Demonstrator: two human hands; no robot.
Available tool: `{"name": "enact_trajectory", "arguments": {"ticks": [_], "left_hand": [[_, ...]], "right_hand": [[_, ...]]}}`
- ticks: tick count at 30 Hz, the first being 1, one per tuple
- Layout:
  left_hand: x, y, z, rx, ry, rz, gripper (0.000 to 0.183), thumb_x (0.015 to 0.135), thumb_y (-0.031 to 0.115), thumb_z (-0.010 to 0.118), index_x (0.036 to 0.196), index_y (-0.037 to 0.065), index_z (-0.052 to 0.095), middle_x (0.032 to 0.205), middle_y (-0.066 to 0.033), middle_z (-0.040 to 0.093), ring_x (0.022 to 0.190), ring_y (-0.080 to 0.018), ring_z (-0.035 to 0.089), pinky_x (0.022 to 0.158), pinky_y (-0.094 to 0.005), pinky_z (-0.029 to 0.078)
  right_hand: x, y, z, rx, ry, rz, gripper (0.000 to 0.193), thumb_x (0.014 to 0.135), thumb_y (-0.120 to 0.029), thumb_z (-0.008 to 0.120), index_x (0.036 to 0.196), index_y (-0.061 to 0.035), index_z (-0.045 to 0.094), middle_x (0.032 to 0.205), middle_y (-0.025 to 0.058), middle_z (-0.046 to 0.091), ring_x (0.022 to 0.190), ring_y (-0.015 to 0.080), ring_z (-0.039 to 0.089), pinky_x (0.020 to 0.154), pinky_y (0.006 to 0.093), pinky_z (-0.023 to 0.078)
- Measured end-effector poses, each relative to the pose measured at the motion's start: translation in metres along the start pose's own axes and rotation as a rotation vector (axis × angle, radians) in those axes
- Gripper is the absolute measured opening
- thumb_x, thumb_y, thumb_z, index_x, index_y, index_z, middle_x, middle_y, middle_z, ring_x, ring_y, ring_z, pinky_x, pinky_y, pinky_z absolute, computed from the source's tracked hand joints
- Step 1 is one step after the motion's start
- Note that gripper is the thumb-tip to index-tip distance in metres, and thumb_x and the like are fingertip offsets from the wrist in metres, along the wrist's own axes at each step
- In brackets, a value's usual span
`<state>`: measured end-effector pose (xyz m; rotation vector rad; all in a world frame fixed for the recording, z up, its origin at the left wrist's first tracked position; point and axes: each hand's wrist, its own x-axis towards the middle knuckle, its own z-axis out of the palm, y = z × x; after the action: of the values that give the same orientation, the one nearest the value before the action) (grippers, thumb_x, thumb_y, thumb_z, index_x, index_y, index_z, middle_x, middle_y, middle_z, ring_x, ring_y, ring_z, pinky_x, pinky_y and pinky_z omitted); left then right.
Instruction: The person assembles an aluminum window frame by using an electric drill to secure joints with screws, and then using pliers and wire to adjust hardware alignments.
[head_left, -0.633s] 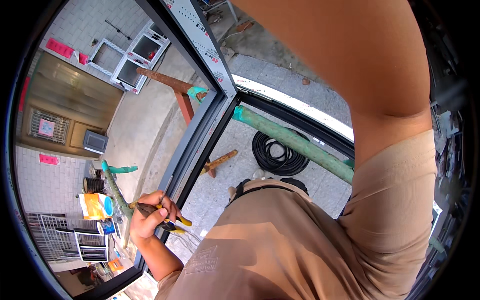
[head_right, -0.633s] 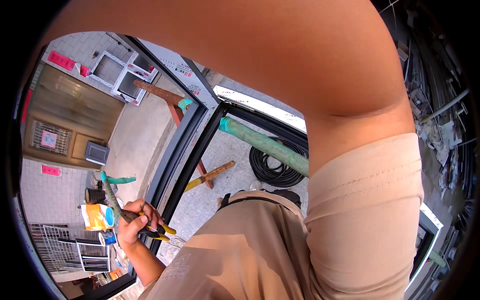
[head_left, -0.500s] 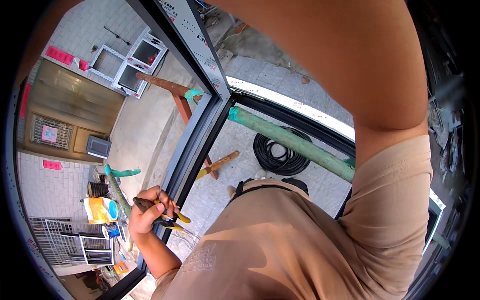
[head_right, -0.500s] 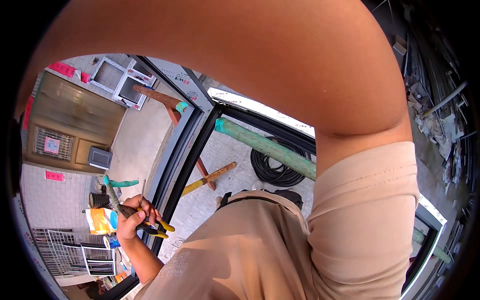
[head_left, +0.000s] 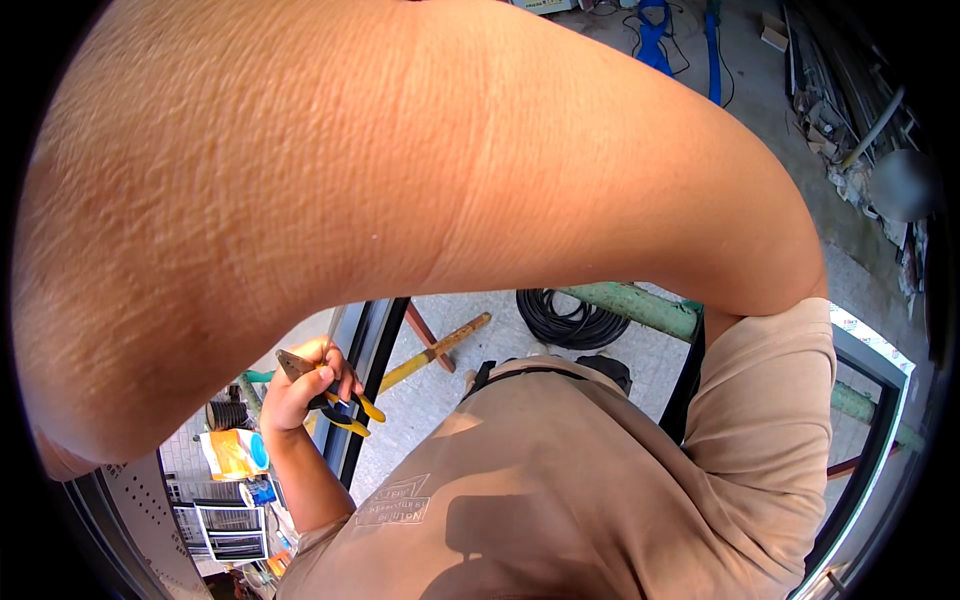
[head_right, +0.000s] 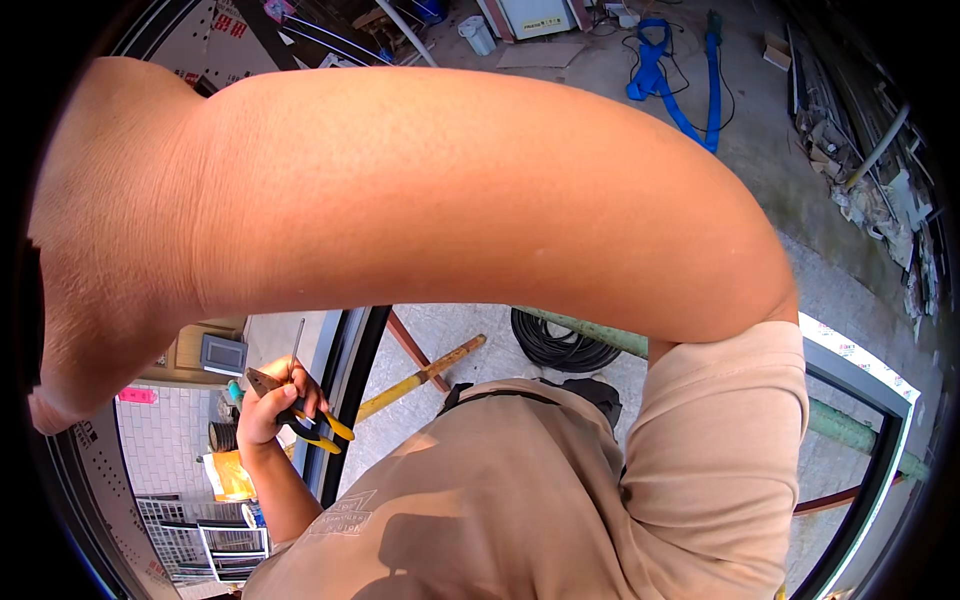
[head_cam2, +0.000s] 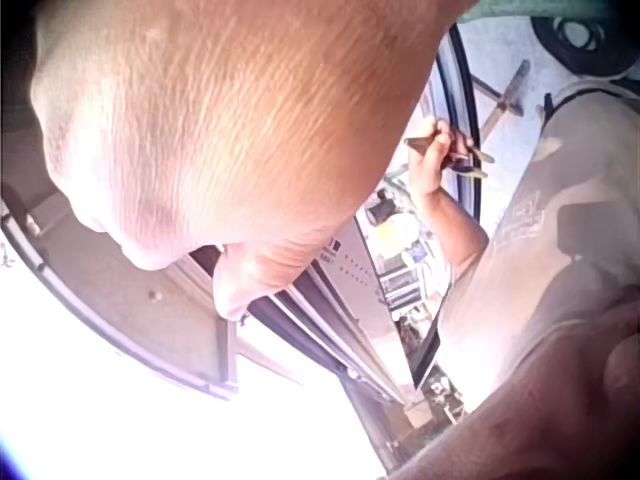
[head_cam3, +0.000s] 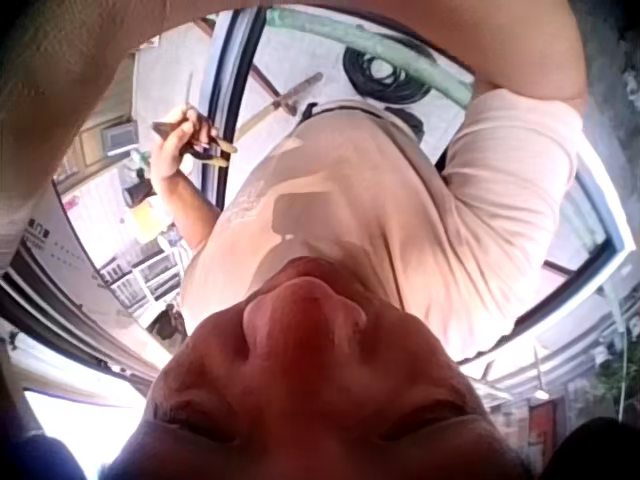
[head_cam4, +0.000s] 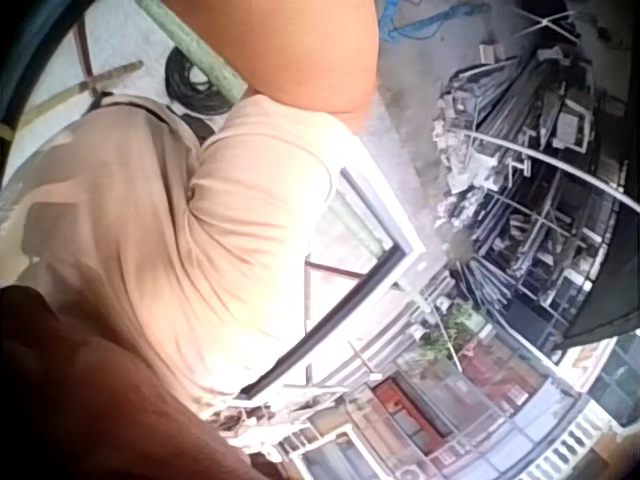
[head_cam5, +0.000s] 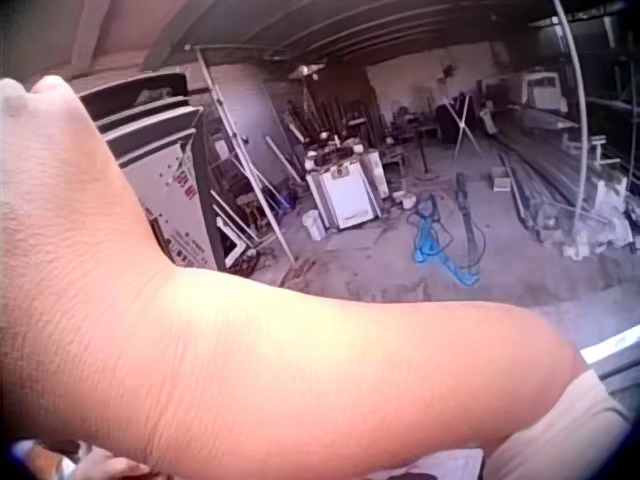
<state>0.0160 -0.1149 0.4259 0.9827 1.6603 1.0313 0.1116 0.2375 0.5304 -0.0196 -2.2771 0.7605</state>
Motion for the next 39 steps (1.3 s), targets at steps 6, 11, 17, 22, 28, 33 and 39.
{"name": "enact_trajectory", "arguments": {"ticks": [6, 11, 17, 22, 28, 33, 39], "left_hand": [[-0.003, -0.008, -0.005, -0.028, 0.076, 0.018, 0.031, 0.095, 0.031, 0.065, 0.088, 0.003, 0.054, 0.073, -0.0129, 0.065, 0.079, -0.0271, 0.068, 0.08, -0.0393, 0.055], [0.002, -0.029, -0.017, -0.135, 0.255, 0.088, 0.032, 0.094, 0.033, 0.063, 0.089, 0.003, 0.054, 0.072, -0.0147, 0.064, 0.074, -0.0293, 0.069, 0.078, -0.0394, 0.056], [0.0, -0.061, -0.035, -0.397, 0.522, 0.158, 0.027, 0.098, 0.031, 0.058, 0.091, 0.006, 0.051, 0.071, -0.0108, 0.058, 0.069, -0.0252, 0.064, 0.079, -0.0389, 0.059], [-0.008, -0.083, -0.044, -0.569, 0.661, 0.195, 0.021, 0.102, 0.028, 0.054, 0.097, 0.008, 0.05, 0.075, -0.0087, 0.058, 0.077, -0.0269, 0.068, 0.09, -0.0451, 0.059], [-0.007, -0.096, -0.049, -0.703, 0.694, 0.268, 0.019, 0.102, 0.028, 0.053, 0.098, 0.009, 0.052, 0.074, -0.0096, 0.061, 0.077, -0.032, 0.071, 0.127, -0.0566, 0.028], [0.005, -0.106, -0.05, -0.668, 0.701, 0.274, 0.02, 0.102, 0.029, 0.053, 0.099, 0.01, 0.052, 0.075, -0.0097, 0.06, 0.081, -0.0319, 0.071, 0.121, -0.0568, 0.037], [0.007, -0.119, -0.052, -0.659, 0.66, 0.314, 0.021, 0.102, 0.031, 0.053, 0.099, 0.01, 0.052, 0.076, -0.0101, 0.061, 0.083, -0.0322, 0.069, 0.115, -0.0555, 0.043]], "right_hand": [[0.003, 0.005, 0.006, 0.017, -0.003, -0.004, 0.032, 0.096, -0.023, 0.07, 0.119, -0.001, 0.072, 0.1, 0.0101, 0.069, 0.096, 0.0242, 0.061, 0.085, 0.039, 0.046], [0.01, 0.014, 0.018, 0.014, -0.02, -0.001, 0.033, 0.095, -0.024, 0.071, 0.12, -0.001, 0.071, 0.102, 0.0111, 0.07, 0.099, 0.0259, 0.061, 0.087, 0.0404, 0.047], [0.023, 0.02, 0.034, 0.026, -0.038, -0.004, 0.035, 0.094, -0.024, 0.072, 0.121, -0.0011, 0.071, 0.105, 0.0123, 0.07, 0.102, 0.028, 0.062, 0.089, 0.0421, 0.048], [0.027, 0.027, 0.045, 0.031, -0.041, -0.001, 0.037, 0.093, -0.024, 0.073, 0.122, -0.0011, 0.071, 0.107, 0.0134, 0.071, 0.104, 0.0297, 0.063, 0.092, 0.0435, 0.049], [0.036, 0.029, 0.057, 0.032, -0.04, -0.012, 0.039, 0.092, -0.024, 0.074, 0.123, -0.0012, 0.071, 0.109, 0.0146, 0.072, 0.107, 0.0318, 0.064, 0.094, 0.0452, 0.05], [0.044, 0.027, 0.066, 0.019, -0.018, -0.014, 0.041, 0.091, -0.025, 0.075, 0.124, -0.0013, 0.071, 0.111, 0.0157, 0.073, 0.109, 0.0335, 0.065, 0.096, 0.0467, 0.05], [0.043, 0.042, 0.083, 0.03, 0.259, -0.015, 0.043, 0.09, -0.025, 0.076, 0.125, -0.0013, 0.07, 0.114, 0.0169, 0.073, 0.112, 0.0356, 0.066, 0.099, 0.0484, 0.051]]}}
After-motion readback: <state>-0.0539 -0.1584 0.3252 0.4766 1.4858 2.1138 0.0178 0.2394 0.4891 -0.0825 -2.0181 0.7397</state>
